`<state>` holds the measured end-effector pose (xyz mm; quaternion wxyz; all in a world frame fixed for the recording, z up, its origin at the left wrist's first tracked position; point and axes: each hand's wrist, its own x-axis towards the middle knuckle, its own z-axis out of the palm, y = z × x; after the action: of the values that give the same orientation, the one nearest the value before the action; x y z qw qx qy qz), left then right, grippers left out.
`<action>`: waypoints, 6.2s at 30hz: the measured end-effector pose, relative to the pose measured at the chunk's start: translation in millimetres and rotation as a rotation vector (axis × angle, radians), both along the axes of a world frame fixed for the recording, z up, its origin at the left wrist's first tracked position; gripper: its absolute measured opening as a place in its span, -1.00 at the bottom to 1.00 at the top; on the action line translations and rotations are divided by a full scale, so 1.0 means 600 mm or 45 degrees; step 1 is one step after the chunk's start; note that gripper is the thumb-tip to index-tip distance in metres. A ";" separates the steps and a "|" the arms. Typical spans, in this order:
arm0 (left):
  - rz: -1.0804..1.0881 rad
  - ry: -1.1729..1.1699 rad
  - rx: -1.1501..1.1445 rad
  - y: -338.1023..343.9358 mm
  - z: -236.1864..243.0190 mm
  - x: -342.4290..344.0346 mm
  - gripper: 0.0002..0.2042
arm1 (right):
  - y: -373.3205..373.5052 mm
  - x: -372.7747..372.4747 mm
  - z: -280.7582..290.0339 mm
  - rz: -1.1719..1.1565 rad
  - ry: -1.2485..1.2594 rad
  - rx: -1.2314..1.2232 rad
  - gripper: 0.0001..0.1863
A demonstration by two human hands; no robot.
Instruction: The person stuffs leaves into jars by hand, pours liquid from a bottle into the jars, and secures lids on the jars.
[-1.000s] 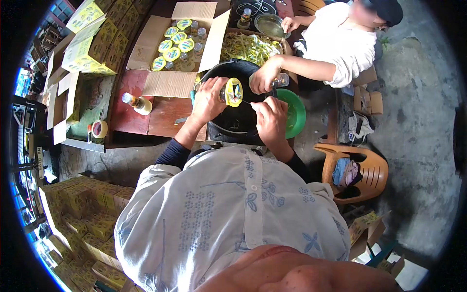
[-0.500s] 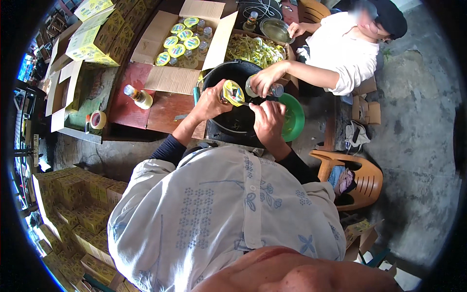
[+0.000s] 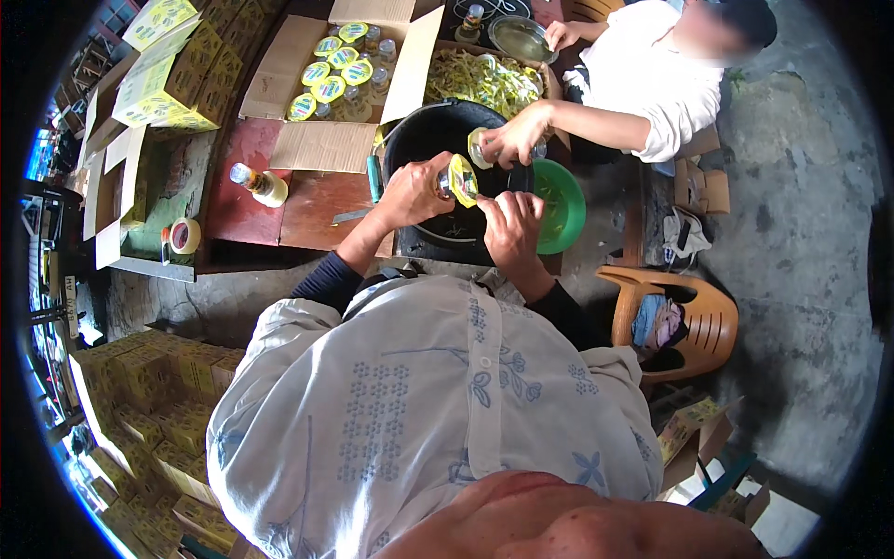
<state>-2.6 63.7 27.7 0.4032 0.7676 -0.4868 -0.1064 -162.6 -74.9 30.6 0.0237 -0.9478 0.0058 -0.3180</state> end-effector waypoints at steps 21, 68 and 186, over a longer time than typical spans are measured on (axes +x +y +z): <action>-0.379 0.546 -0.041 -0.022 -0.034 0.029 -0.63 | 0.007 0.006 -0.020 -0.148 0.026 0.184 -0.88; 0.234 0.144 0.175 -0.029 0.027 -0.046 -0.41 | -0.086 -0.018 0.029 0.322 -0.063 0.181 -0.84; 0.296 0.235 0.178 -0.139 -0.115 -0.026 -0.57 | -0.142 0.018 -0.111 0.057 0.173 0.120 -0.92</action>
<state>-18.1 -19.4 -41.3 0.4012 0.8319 -0.3470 -0.1626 -152.0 -160.4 -35.8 0.0752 -0.9648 0.0013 -0.2519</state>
